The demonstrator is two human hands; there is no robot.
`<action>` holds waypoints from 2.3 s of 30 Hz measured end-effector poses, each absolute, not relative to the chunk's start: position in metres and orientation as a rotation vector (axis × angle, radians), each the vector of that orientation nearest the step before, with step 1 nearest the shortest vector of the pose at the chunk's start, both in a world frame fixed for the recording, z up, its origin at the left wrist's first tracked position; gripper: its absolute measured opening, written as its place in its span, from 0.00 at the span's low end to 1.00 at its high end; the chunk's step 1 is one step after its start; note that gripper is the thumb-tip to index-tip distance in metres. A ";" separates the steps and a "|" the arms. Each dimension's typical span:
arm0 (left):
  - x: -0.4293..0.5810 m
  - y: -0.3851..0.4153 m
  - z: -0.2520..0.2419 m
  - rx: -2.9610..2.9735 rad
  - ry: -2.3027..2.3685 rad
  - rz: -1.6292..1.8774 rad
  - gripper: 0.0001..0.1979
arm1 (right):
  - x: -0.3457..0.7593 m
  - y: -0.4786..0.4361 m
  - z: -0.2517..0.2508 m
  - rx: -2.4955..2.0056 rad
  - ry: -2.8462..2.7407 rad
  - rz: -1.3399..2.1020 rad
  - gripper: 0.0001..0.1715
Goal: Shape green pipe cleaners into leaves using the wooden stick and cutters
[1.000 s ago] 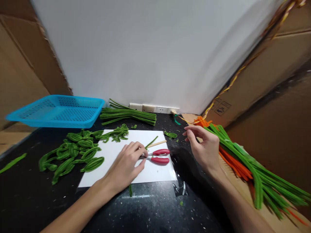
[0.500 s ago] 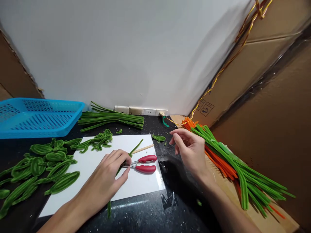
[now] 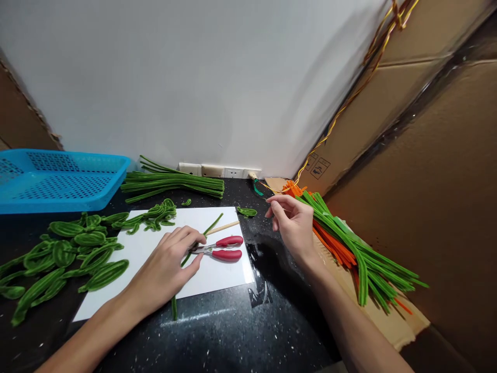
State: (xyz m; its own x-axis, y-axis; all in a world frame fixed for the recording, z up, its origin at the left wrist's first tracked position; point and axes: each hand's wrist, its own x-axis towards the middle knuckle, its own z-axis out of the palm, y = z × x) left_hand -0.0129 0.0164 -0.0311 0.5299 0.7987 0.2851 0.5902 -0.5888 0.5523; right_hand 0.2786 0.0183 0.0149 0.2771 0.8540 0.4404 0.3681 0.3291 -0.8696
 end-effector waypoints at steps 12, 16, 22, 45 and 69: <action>-0.019 0.028 -0.036 2.457 1.094 0.769 0.07 | 0.252 0.015 -0.007 -1.246 -2.180 0.453 0.09; -0.020 0.029 -0.034 2.458 1.063 0.774 0.08 | 0.250 0.014 -0.007 -1.175 -2.300 0.475 0.08; -0.021 0.030 -0.031 2.451 1.063 0.745 0.10 | 0.253 0.013 -0.004 -1.096 -2.391 0.541 0.15; -0.030 0.035 -0.026 2.414 1.153 0.761 0.13 | 0.248 0.008 -0.008 -0.973 -2.341 0.491 0.21; -0.014 0.019 -0.013 1.865 0.921 0.909 0.16 | 0.229 0.002 0.005 -0.850 -0.985 1.711 0.23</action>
